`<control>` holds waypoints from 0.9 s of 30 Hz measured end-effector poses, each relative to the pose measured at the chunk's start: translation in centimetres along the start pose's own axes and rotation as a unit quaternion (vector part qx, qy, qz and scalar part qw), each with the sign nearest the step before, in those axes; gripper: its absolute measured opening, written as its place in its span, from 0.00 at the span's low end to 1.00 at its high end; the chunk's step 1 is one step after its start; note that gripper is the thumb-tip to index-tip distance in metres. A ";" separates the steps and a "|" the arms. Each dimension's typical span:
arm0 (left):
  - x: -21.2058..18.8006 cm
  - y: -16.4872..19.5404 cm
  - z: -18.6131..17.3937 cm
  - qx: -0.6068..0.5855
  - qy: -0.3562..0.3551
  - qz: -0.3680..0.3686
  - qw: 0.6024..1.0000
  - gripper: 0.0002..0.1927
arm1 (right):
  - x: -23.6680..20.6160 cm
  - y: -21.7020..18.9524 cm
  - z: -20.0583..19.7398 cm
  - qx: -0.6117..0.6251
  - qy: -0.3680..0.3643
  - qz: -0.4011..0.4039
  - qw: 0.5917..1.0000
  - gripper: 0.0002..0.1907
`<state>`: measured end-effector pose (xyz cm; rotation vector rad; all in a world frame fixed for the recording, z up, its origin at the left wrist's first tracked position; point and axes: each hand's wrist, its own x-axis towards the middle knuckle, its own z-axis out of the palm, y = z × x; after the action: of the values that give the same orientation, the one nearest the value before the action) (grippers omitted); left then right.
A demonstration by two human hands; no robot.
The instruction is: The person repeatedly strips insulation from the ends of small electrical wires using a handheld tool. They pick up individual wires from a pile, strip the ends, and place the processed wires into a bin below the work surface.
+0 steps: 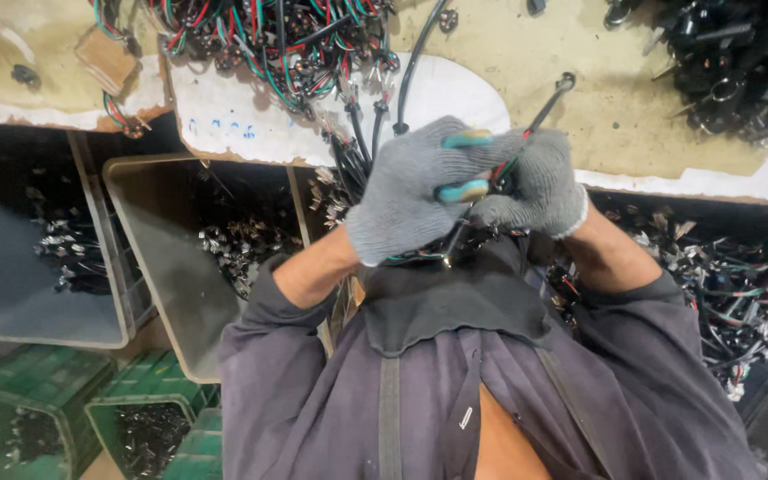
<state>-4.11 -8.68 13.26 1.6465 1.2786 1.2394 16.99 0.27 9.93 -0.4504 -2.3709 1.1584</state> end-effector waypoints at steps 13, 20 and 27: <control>-1.4 4.3 1.6 -0.146 -0.028 0.286 0.947 0.14 | 1.9 -2.8 1.9 -0.170 -0.113 -0.052 0.978 0.23; -1.4 5.1 -0.4 -0.051 -0.061 0.330 0.941 0.20 | 4.3 -5.4 0.2 -0.228 -0.261 -0.030 0.938 0.10; -0.2 3.8 3.3 0.047 0.092 0.330 0.938 0.19 | 2.4 -5.6 1.4 -0.132 -0.253 -0.115 0.951 0.21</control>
<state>0.15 -9.77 15.72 2.1702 0.9136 1.7788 13.72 -2.82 14.34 0.0615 -2.9418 0.9317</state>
